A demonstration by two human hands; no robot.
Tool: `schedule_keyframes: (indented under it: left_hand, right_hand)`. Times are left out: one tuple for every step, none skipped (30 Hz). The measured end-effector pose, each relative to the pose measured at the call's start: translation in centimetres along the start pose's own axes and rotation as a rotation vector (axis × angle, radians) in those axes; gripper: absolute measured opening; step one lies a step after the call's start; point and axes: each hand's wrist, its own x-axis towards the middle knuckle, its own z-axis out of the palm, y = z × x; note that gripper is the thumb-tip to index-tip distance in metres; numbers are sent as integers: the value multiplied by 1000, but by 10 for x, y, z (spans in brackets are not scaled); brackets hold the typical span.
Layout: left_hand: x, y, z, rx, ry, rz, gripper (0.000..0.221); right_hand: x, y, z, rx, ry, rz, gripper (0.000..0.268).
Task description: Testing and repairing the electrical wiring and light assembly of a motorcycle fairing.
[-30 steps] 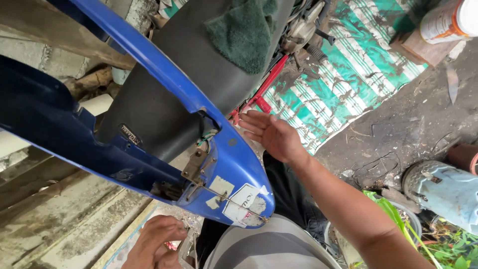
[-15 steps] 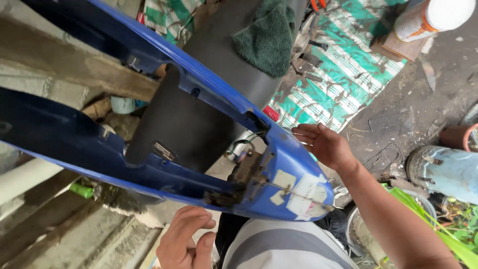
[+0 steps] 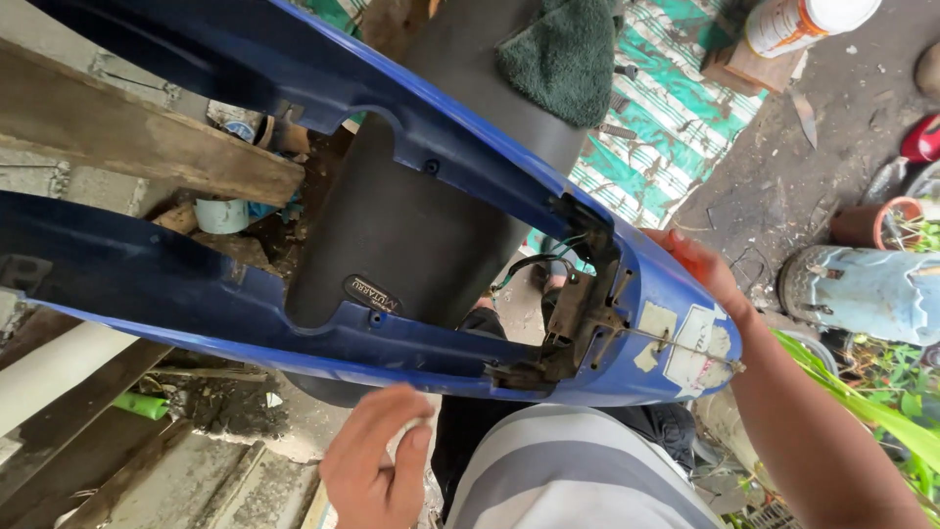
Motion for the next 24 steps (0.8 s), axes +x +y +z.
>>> schedule_keyframes:
  left_hand:
    - [7,-3,-4,64,-127,19,27]
    - [29,4,2,59,-130,15,27]
    - [53,9,7,64,-258,60,23]
    - [77,16,14,69,-386,105,20]
    - [93,15,25,68,-390,104,20]
    - [108,14,37,83,-526,91,20]
    - [123,13,50,98,-662,78,20]
    - [134,8,65,98,-666,79,20]
    - [145,3,79,116,-823,-74,28]
    - [156,-2,94,134,-977,-231,36]
    - [163,-8,103,137,-978,-230,36]
    - [169,-15,113,137,-1093,-293,45]
    - [174,-22,122,136,-1208,-362,60]
    - [169,-31,131,138,-1209,-365,60]
    - [165,-41,139,171,-1235,-316,59]
    - [160,-51,148,205,-1259,-267,57]
    - [160,-57,152,209,-1260,-274,57]
    - [160,-63,155,254,-1230,-224,48]
    - [160,-69,158,300,-1197,-173,39]
    - [159,-68,159,305,-1196,-179,39]
    - [158,-67,161,344,-1216,-197,34]
    - [157,-66,163,384,-1236,-216,32]
    - [162,-60,160,385,-1236,-218,32]
    - [166,-54,157,379,-1255,-243,32]
  right_hand:
    - [-3,0,1,-32,45,-2,75]
    - [-9,3,-3,-32,51,2,75]
    - [-10,4,-7,-42,180,19,83]
    - [-11,6,-12,-51,308,38,92]
    - [-11,17,-36,-48,311,38,92]
    - [-11,28,-60,-16,252,-40,87]
    - [-11,38,-84,16,194,-120,82]
    - [-14,36,-72,18,196,-121,82]
    - [-16,34,-60,2,195,-135,83]
    - [-18,32,-49,-14,194,-149,84]
    - [-18,31,-47,-11,193,-151,84]
    - [-18,31,-46,-23,189,-155,88]
    - [-19,32,-44,-33,184,-155,91]
    - [-19,27,-34,-30,184,-153,91]
    - [-20,21,-24,-71,245,-114,94]
    - [-20,15,-14,-112,305,-74,97]
    - [-20,8,1,-107,302,-70,97]
    - [-19,0,17,-147,340,-19,99]
    - [-17,-9,32,-189,376,31,100]
    - [-16,-9,35,-185,370,34,100]
    - [-16,-11,36,-192,367,39,97]
    - [-15,-13,38,-198,364,44,94]
    - [-14,-12,34,-198,362,44,94]
    - [-13,-10,29,-213,365,48,94]
